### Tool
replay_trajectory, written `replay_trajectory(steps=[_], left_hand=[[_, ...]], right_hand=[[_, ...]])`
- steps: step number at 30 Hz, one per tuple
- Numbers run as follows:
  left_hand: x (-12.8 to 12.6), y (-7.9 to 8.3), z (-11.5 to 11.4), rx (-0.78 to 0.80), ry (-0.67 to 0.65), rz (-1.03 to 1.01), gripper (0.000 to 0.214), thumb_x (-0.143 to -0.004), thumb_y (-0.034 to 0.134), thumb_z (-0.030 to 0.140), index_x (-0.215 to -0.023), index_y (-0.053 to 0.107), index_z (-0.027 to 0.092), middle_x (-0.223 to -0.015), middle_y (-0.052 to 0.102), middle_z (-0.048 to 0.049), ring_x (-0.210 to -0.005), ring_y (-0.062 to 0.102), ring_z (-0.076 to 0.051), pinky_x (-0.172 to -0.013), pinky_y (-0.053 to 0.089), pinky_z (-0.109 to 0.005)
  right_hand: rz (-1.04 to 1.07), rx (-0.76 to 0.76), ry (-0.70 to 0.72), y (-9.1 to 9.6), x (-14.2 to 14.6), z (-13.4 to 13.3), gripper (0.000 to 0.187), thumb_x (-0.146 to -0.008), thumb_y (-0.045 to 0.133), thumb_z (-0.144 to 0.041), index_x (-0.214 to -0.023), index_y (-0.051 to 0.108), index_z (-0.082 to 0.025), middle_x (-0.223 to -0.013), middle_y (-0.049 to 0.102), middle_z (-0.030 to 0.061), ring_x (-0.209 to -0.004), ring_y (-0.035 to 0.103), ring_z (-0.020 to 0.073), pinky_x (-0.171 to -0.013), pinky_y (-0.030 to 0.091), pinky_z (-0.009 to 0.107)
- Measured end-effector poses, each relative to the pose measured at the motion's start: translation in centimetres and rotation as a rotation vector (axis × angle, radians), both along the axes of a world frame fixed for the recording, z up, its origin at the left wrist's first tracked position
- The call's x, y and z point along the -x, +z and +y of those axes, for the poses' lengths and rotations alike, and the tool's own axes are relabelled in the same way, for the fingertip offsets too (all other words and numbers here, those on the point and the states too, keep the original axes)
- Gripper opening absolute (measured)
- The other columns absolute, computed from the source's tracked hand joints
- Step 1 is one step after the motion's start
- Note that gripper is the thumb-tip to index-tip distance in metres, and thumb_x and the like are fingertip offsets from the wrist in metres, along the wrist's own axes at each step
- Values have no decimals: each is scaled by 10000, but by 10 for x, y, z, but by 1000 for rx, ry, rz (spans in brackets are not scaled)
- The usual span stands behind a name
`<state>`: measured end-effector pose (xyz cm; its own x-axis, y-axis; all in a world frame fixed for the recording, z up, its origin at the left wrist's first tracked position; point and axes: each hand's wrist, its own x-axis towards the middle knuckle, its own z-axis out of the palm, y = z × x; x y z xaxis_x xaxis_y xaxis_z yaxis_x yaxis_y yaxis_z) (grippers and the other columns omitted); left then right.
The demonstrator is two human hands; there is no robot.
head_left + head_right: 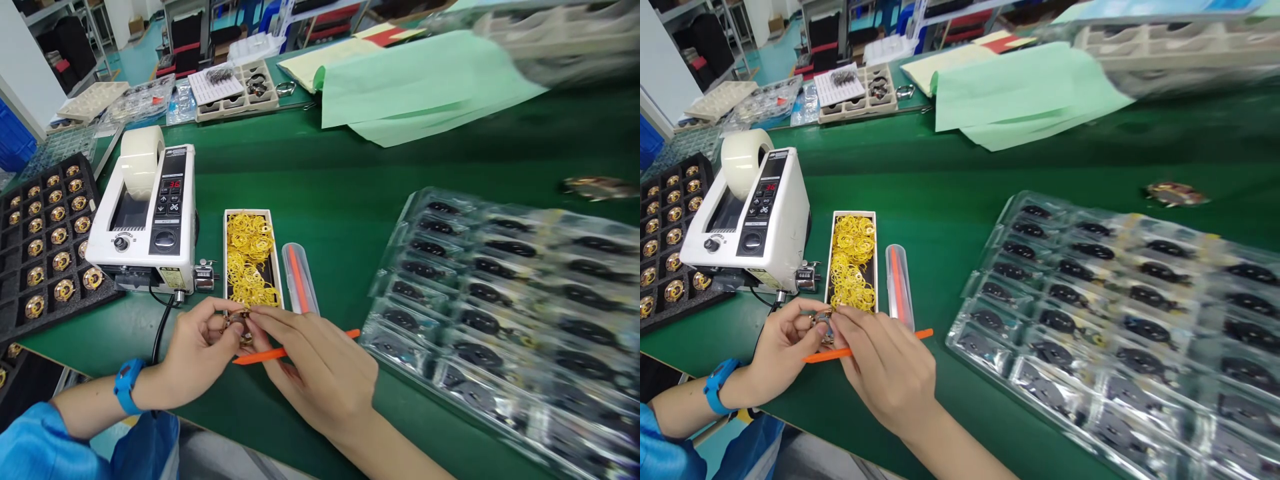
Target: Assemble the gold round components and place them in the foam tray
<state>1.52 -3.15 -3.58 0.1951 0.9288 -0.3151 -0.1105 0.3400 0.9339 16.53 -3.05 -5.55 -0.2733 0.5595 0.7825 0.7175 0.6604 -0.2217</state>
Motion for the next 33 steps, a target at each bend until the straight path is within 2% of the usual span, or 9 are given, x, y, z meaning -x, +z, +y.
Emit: replay_trajectory(steps=[2, 4, 7, 11, 14, 19, 24, 33], left_hand=[[0, -3, -2, -68, -3, 53, 344, -770, 720, 376, -1009, 636, 143, -528, 564, 59, -501, 539, -71, -528, 442, -179], [0, -6, -4, -110, -7, 92, 336, -791, 695, 357, -1044, 659, 139, -572, 603, 32, -541, 570, -88, -557, 464, -196], [1, -8, -5, -96, -15, 95, 353, -800, 675, 379, -1056, 674, 136, -683, 688, -26, -618, 636, -132, -603, 509, -233], [2, -9, -6, -131, -15, 137, 324, -818, 647, 358, -1053, 687, 138, -694, 707, -40, -619, 644, -140, -611, 520, -239], [2, -9, -7, -171, -13, 176, 303, -830, 630, 329, -1063, 692, 146, -741, 734, -57, -650, 663, -155, -617, 528, -242], [3, -9, -8, -212, -35, 231, 289, -852, 591, 294, -1078, 693, 146, -785, 748, -71, -678, 682, -172, -603, 535, -242], [2, -7, -8, -244, -43, 279, 274, -853, 573, 245, -1074, 692, 135, -819, 759, -81, -705, 700, -178, -633, 554, -246], [-3, -5, -8, -220, -16, 225, 256, -841, 626, 303, -1034, 695, 149, -793, 756, -68, -745, 716, -195, -683, 571, -270]], right_hand=[[-4, -19, 2, 0, 0, 0, 121, -888, 576, -85, -987, 600, -151, -811, 750, 102, -649, 673, 185, -587, 506, 290], [-8, -31, 4, -1, -1, 0, 113, -891, 570, -91, -976, 605, -158, -806, 750, 98, -638, 669, 180, -576, 498, 285], [-27, -51, 15, -3, -1, 1, 103, -886, 571, -98, -965, 604, -155, -803, 750, 105, -627, 662, 181, -564, 496, 287], [-55, -84, 32, -5, -1, 2, 103, -867, 590, -91, -965, 598, -119, -802, 748, 142, -594, 642, 194, -541, 490, 304], [-62, -87, 41, -4, -2, 3, 113, -871, 583, -95, -975, 598, -135, -800, 749, 133, -597, 645, 190, -546, 495, 300], [-52, -77, 43, -2, -3, 3, 106, -887, 568, -108, -964, 598, -175, -788, 746, 98, -598, 649, 174, -549, 497, 284], [-36, -66, 25, -3, -1, 1, 86, -891, 564, -107, -952, 599, -156, -775, 744, 110, -596, 639, 181, -540, 488, 289], [3, -67, -26, -4, 2, -1, 91, -880, 589, -101, -939, 594, -171, -777, 744, 96, -596, 633, 177, -543, 471, 285]])
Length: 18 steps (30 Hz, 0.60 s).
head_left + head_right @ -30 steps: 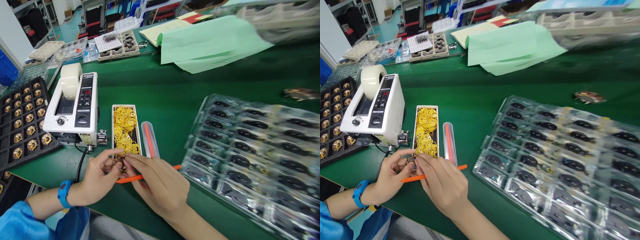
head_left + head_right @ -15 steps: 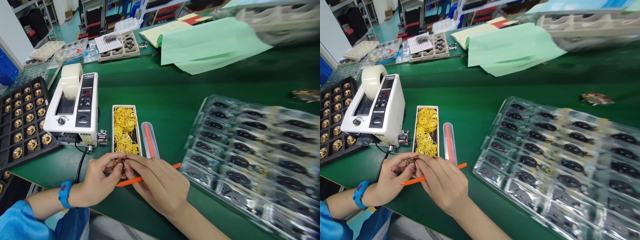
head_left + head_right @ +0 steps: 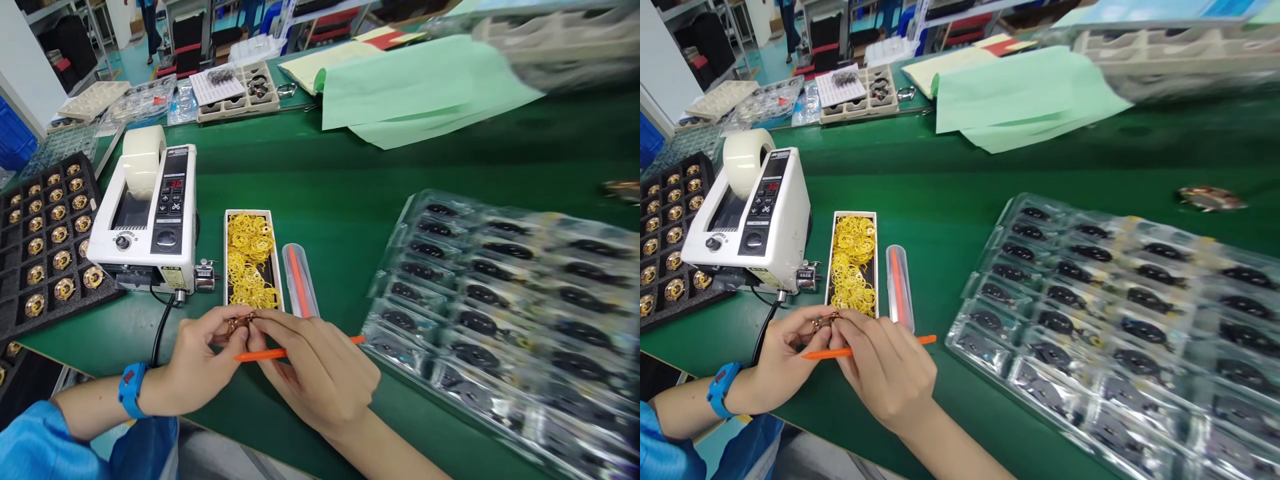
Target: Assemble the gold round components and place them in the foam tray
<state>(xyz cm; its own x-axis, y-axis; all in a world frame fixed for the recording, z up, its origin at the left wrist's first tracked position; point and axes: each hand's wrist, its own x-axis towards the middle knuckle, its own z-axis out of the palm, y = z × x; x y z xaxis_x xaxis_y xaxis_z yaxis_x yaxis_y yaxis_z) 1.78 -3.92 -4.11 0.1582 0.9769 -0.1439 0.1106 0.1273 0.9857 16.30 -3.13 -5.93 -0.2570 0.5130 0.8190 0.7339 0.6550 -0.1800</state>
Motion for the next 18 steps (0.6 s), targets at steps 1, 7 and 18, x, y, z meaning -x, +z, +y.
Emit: replay_trajectory(steps=[1, 7, 18], left_hand=[[0, 0, 0, 4, 1, -6, 254, -834, 634, 306, -1028, 694, 152, -793, 753, -64, -742, 711, -191, -678, 565, -266], [1, 1, 9, 192, 6, -152, 309, -758, 727, 365, -969, 629, 162, -606, 645, 30, -576, 619, -108, -579, 482, -209], [7, 6, 22, 346, 2, -306, 313, -602, 834, 306, -692, 581, 145, -592, 638, 30, -541, 571, -74, -567, 429, -198]], right_hand=[[-4, 5, -3, 0, 0, 0, 90, -886, 583, -107, -938, 591, -180, -781, 745, 90, -595, 633, 174, -541, 473, 285], [75, 119, 16, 1, 2, -1, 98, -894, 571, -117, -960, 552, -187, -788, 735, 78, -648, 667, 179, -555, 511, 280], [378, 666, 248, 7, -24, 5, 99, -946, 515, -182, -921, 594, -237, -721, 623, -6, -537, 567, 116, -437, 443, 206]])
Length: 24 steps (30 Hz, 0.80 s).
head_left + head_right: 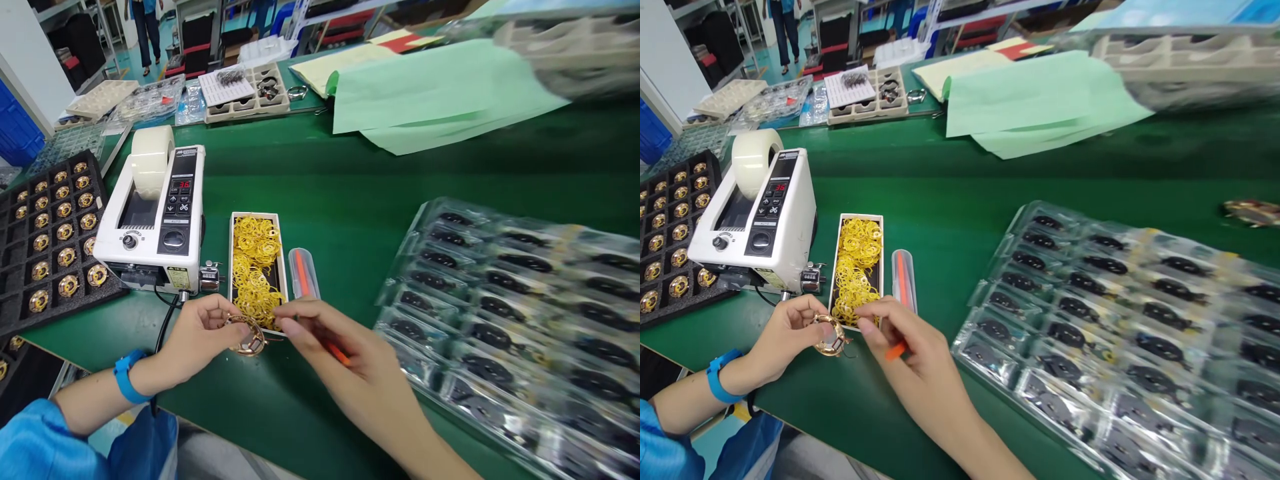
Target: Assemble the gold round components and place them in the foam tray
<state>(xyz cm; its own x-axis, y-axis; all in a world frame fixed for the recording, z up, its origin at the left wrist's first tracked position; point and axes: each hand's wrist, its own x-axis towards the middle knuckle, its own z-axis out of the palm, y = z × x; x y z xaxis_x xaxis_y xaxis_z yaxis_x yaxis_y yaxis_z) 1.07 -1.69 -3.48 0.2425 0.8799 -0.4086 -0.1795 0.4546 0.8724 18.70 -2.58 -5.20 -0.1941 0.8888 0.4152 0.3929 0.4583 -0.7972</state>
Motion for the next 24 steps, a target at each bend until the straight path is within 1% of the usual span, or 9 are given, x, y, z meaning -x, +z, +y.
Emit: replay_trajectory(steps=[2, 5, 8, 11, 15, 17, 21, 22, 24], left_hand=[[1, 2, 1, 6, -29, 3, 267, -603, 816, 268, -672, 592, 140, -573, 618, 29, -530, 555, -75, -553, 424, -204], [1, 4, 1, 27, -76, -7, 246, -599, 788, 260, -650, 582, 137, -569, 608, 18, -539, 573, -95, -559, 450, -224], [2, 4, 2, 21, -107, 6, 226, -596, 752, 245, -631, 553, 145, -564, 576, 30, -507, 552, -93, -526, 451, -231], [3, 5, 3, -20, -120, 55, 186, -602, 703, 225, -607, 531, 154, -547, 531, 49, -455, 479, -66, -469, 396, -215], [2, 6, 4, -84, -119, 112, 126, -589, 653, 190, -566, 536, 150, -527, 514, 49, -494, 441, -63, -485, 342, -204], [0, 6, 3, -95, -117, 117, 106, -577, 635, 166, -545, 536, 148, -517, 505, 52, -521, 433, -64, -508, 334, -203], [1, 4, 2, -58, -130, 95, 122, -577, 662, 179, -561, 544, 150, -522, 510, 53, -502, 419, -60, -497, 325, -209], [1, 4, 2, -43, -134, 90, 145, -588, 685, 206, -576, 552, 148, -527, 514, 52, -490, 420, -59, -485, 320, -210], [3, 4, 2, -21, -136, 85, 209, -615, 730, 278, -609, 570, 144, -537, 519, 47, -472, 431, -60, -461, 309, -209]], right_hand=[[-5, 38, 122, 1, 1, 1, 124, -953, 499, -169, -963, 599, -241, -756, 630, -4, -571, 586, 112, -470, 466, 196], [-10, 44, 222, 1, 3, -1, 144, -956, 479, -139, -977, 583, -236, -765, 611, -2, -620, 592, 109, -535, 485, 193], [-17, 25, 253, 0, 5, -3, 132, -962, 463, -128, -945, 548, -228, -769, 593, 6, -645, 585, 113, -563, 479, 198], [-50, 8, 273, -1, 5, -4, 127, -973, 439, -137, -935, 525, -222, -753, 577, 10, -620, 553, 118, -548, 458, 207], [-75, 18, 284, 0, 8, -5, 163, -996, 395, -188, -891, 517, -217, -700, 543, 4, -572, 503, 122, -500, 409, 216], [-77, 79, 282, 0, 9, -7, 249, -1016, 361, -258, -807, 491, -218, -646, 509, -12, -527, 468, 115, -476, 377, 219], [-60, 307, 275, 3, 10, -9, 463, -1025, 247, -475, -655, 365, -222, -566, 430, -27, -487, 407, 112, -461, 332, 231], [-49, 349, 275, 3, 10, -9, 483, -1017, 238, -512, -651, 364, -222, -568, 430, -26, -493, 409, 115, -466, 336, 233], [-32, 397, 283, 4, 9, -8, 472, -1004, 270, -537, -690, 430, -222, -597, 466, -22, -516, 433, 122, -484, 359, 233]])
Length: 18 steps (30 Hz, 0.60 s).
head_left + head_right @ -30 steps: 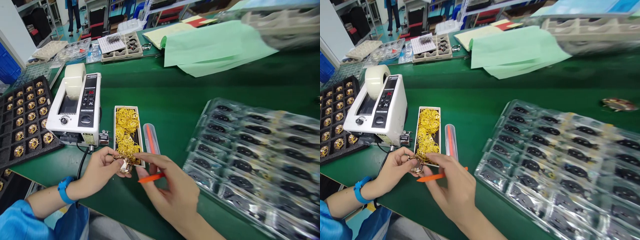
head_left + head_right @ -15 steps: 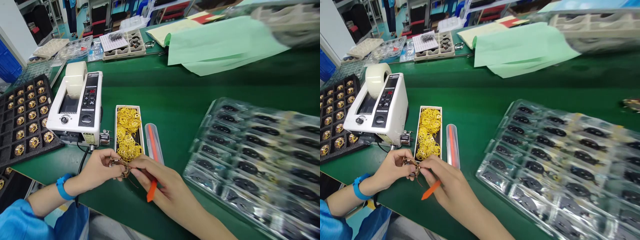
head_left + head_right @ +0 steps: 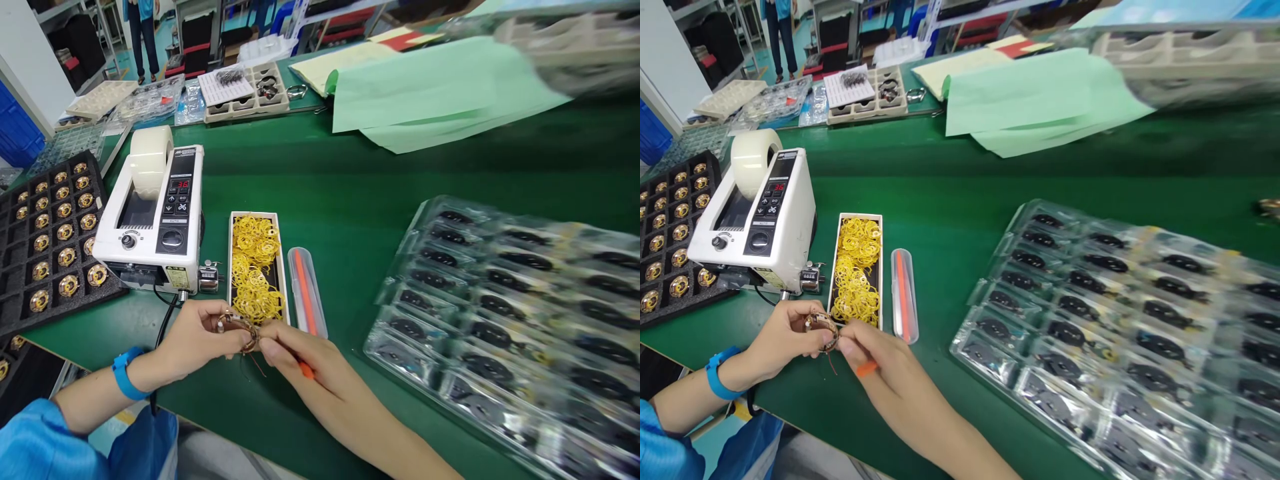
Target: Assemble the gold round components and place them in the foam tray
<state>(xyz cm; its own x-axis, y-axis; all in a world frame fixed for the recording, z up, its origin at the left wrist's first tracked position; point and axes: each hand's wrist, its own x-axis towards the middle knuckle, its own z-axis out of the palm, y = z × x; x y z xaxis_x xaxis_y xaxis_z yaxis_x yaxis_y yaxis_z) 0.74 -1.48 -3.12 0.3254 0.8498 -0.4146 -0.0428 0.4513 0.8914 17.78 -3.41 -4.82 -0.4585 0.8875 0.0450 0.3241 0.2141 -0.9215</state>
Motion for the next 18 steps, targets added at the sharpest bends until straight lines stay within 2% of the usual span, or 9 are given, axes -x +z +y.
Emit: replay_trajectory(steps=[3, 8, 18], left_hand=[[2, 0, 1, -8, -2, -13, 303, -639, 772, 378, -637, 590, 136, -538, 511, 45, -473, 445, -64, -448, 312, -206], [3, 1, 2, -19, -14, -46, 397, -641, 788, 474, -613, 580, 136, -547, 503, 42, -475, 435, -56, -448, 322, -203], [4, -1, 1, -25, -25, 6, 451, -642, 766, 540, -615, 551, 145, -515, 502, 41, -463, 431, -60, -443, 315, -209]], right_hand=[[7, -2, -10, -1, -1, 2, 386, -1003, 329, -484, -767, 492, -227, -625, 511, -24, -528, 454, 124, -493, 372, 232], [10, -28, -22, 0, -3, 3, 355, -1006, 330, -432, -755, 478, -230, -617, 505, -23, -526, 445, 125, -488, 365, 231], [8, -59, -34, 1, -2, 3, 335, -1009, 345, -400, -750, 473, -231, -613, 506, -27, -519, 461, 122, -472, 369, 223]])
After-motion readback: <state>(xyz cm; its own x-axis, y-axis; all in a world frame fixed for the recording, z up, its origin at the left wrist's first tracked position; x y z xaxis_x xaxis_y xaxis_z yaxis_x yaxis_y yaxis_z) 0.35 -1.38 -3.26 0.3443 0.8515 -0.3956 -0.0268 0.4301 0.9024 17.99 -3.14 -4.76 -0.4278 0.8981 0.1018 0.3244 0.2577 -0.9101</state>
